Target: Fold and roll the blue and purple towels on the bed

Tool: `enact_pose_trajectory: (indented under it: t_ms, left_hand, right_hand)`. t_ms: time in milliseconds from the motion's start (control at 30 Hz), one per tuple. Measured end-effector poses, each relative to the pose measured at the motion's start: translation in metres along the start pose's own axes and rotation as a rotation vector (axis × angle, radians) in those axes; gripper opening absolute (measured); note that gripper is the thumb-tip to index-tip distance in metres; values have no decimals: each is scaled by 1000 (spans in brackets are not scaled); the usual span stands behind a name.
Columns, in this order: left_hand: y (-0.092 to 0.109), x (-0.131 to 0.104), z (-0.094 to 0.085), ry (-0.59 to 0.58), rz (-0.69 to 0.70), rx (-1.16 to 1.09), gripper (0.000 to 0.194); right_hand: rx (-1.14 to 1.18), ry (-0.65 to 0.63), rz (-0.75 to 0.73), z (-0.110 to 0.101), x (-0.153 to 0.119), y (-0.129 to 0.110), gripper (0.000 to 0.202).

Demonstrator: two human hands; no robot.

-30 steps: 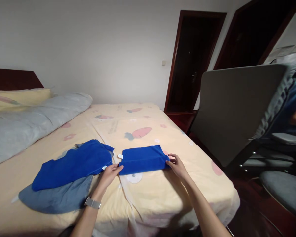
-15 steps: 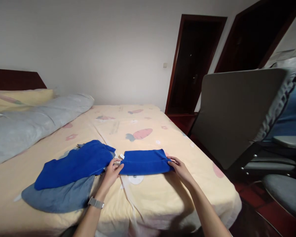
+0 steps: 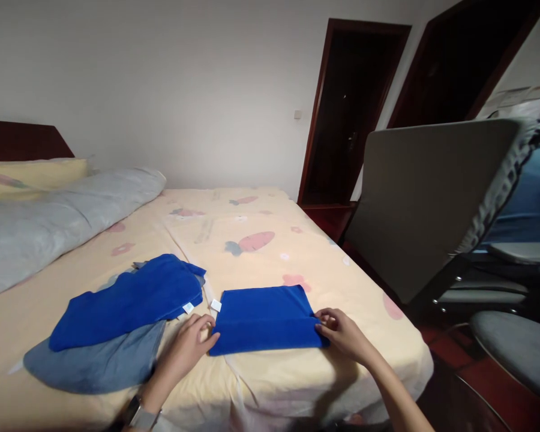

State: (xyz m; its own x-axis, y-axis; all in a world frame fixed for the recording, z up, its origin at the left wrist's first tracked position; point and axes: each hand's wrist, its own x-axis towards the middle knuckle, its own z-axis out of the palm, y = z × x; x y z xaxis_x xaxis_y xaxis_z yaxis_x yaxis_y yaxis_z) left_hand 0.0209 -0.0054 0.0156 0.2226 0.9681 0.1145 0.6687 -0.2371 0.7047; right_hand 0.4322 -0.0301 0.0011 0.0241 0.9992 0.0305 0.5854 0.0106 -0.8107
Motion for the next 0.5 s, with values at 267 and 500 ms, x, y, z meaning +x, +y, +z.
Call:
enact_pose_trajectory:
  t_ms: [267, 500]
  left_hand:
    - [5, -2, -13, -197, 228, 126, 51]
    - [-7, 6, -11, -158, 154, 67, 40]
  right_hand:
    - [-103, -282, -320, -6, -13, -31, 49]
    - [-28, -239, -193, -7, -7, -26, 44]
